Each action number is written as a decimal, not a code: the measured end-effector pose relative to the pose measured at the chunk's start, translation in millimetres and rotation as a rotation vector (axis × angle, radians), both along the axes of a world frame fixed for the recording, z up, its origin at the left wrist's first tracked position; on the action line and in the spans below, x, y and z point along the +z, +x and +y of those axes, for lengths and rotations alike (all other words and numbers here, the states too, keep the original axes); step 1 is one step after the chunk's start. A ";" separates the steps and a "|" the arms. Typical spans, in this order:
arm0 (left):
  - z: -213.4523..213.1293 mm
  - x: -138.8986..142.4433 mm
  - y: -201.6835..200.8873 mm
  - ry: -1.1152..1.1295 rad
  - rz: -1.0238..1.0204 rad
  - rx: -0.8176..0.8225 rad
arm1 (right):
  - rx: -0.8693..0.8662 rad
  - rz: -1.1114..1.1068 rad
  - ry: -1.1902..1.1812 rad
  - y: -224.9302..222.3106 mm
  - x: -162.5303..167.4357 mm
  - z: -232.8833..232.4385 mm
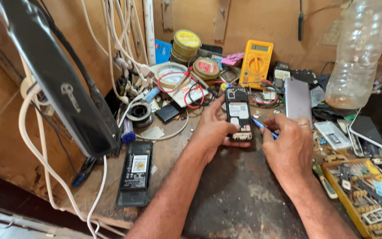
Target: The person reassembles a feature phone by inserting the battery, aligning and snapping the back cover, and then powering on the device to confirm operation. The person uses a small screwdriver to adjust internal components before closing the case.
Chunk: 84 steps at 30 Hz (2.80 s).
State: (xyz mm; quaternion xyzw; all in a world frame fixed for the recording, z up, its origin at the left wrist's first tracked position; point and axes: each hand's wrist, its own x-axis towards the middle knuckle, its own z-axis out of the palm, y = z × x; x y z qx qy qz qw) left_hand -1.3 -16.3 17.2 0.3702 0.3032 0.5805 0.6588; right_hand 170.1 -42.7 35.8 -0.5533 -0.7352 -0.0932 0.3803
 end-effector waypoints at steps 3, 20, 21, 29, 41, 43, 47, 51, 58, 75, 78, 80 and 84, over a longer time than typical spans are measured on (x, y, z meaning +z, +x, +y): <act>-1.5 -0.1 -1.4 0.009 -0.018 -0.019 | 0.001 -0.005 0.000 0.2 0.0 -0.1; -7.9 9.9 -2.7 0.026 0.004 -0.035 | -0.008 0.046 -0.088 -3.6 6.0 -0.4; -8.1 9.6 -2.5 0.024 0.010 -0.035 | -0.004 0.038 -0.072 -3.5 5.8 -0.4; -5.8 8.8 -0.9 -0.015 0.021 -0.027 | -0.018 0.031 -0.093 -2.6 4.0 1.9; -7.6 10.4 -2.3 -0.011 0.019 -0.028 | -0.046 0.024 -0.152 -2.2 3.8 3.4; -8.1 10.2 -2.6 -0.015 0.015 -0.028 | -0.051 0.017 -0.177 -2.5 4.0 3.6; -7.9 9.8 -3.0 -0.016 0.017 -0.031 | -0.034 0.006 -0.159 -1.9 4.1 3.2; -8.1 8.8 -3.1 0.034 0.026 -0.051 | -0.054 0.000 -0.179 -0.6 2.3 2.2; -7.5 8.8 -2.6 -0.006 0.062 -0.045 | -0.128 -0.139 -0.196 2.1 -3.4 5.5; -7.7 8.5 -2.5 -0.018 0.082 -0.025 | -0.200 -0.199 -0.225 6.5 -13.0 12.7; -7.6 8.3 -1.8 -0.016 0.069 -0.029 | -0.203 -0.189 -0.209 6.2 -13.7 12.0; -7.5 7.7 -1.6 -0.015 0.066 -0.031 | -0.201 -0.153 -0.173 5.4 -13.2 10.8; -6.4 6.2 -1.2 -0.011 0.065 -0.031 | -0.199 -0.090 -0.081 4.4 -11.9 10.1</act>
